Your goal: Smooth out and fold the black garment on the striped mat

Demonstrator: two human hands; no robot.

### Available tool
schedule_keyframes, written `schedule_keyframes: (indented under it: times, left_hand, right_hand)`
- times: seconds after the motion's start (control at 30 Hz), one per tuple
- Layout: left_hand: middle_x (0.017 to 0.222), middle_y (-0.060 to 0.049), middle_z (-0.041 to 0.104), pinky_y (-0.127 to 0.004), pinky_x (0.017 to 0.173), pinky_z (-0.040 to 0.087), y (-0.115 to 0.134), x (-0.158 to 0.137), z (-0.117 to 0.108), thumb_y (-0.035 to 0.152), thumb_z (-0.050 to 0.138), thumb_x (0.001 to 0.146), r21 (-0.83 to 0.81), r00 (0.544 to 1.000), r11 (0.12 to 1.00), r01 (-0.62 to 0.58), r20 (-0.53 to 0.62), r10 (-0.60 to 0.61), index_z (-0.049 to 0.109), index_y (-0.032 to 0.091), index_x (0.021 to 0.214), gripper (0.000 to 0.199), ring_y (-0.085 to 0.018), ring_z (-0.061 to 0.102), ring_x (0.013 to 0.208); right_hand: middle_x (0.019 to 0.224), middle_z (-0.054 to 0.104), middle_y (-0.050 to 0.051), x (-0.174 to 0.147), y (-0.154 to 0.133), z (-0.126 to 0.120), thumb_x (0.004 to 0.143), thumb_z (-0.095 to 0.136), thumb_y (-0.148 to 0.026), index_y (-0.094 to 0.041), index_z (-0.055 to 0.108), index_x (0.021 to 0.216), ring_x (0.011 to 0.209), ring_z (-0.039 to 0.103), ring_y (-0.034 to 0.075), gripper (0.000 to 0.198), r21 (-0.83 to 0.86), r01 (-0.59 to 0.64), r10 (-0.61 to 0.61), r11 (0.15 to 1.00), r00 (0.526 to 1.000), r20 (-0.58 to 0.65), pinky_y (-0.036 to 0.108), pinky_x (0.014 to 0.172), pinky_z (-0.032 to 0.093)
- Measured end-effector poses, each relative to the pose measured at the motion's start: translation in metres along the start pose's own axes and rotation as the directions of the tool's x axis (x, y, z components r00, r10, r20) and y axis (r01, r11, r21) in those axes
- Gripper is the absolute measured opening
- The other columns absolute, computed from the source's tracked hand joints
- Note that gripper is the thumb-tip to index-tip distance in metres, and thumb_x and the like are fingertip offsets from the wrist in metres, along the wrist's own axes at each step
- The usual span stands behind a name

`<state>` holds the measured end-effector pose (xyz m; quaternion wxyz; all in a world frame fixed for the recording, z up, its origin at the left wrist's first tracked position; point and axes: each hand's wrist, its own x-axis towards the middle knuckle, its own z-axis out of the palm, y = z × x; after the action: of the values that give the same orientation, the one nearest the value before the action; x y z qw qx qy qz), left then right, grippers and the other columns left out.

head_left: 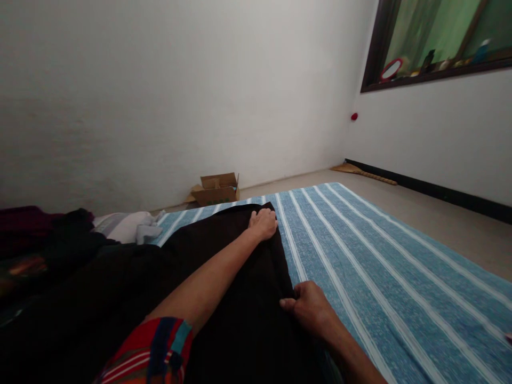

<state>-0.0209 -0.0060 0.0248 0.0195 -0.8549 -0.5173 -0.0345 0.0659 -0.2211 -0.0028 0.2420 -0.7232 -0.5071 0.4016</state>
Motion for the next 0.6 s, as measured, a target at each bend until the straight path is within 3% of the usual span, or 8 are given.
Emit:
schedule_keyframes:
  times: [0.17,0.33,0.47,0.6]
  left_hand:
    - [0.147,-0.009,0.027,-0.051,0.104,0.02,-0.001,-0.008,0.017,0.041,0.035,0.089,-0.026,0.989,1.0,-0.012,0.144,0.016,0.04,0.022,0.129,0.043,-0.025,0.02,0.134]
    - [0.146,-0.01,0.027,-0.052,0.105,0.016,0.005,-0.024,-0.002,0.041,0.036,0.089,-0.035,0.99,0.999,-0.041,0.13,0.045,0.046,0.021,0.122,0.04,-0.025,0.016,0.136]
    - [0.146,-0.007,0.029,-0.048,0.107,0.013,0.018,-0.07,-0.016,0.045,0.04,0.086,-0.054,0.981,0.991,-0.119,0.147,0.125,0.05,0.024,0.117,0.039,-0.024,0.015,0.136]
    - [0.147,-0.008,0.026,-0.048,0.107,0.014,0.032,-0.121,-0.012,0.049,0.035,0.087,-0.078,0.973,0.987,-0.143,0.173,0.155,0.044,0.022,0.126,0.048,-0.024,0.014,0.137]
  right_hand:
    - [0.062,0.059,0.003,-0.005,0.003,-0.002,0.07,0.06,-0.037,-0.016,0.055,0.059,0.062,0.055,0.015,0.024,-0.069,-0.007,0.007,0.998,1.0,-0.011,0.023,0.048,0.029]
    - [0.059,0.055,0.001,-0.026,0.013,-0.004,0.071,0.058,-0.038,-0.017,0.052,0.056,0.059,0.052,0.014,0.027,-0.073,-0.021,0.02,0.997,1.0,-0.016,0.023,0.048,0.028]
    - [0.052,0.045,-0.002,-0.052,0.023,-0.006,0.071,0.057,-0.033,-0.018,0.046,0.051,0.055,0.046,0.012,0.027,-0.041,-0.019,0.019,0.999,1.0,-0.008,0.023,0.046,0.024]
    - [0.049,0.038,-0.004,-0.08,0.034,-0.005,0.07,0.056,-0.031,-0.019,0.042,0.05,0.053,0.043,0.011,0.027,-0.008,-0.034,0.034,0.999,0.999,0.014,0.022,0.045,0.023]
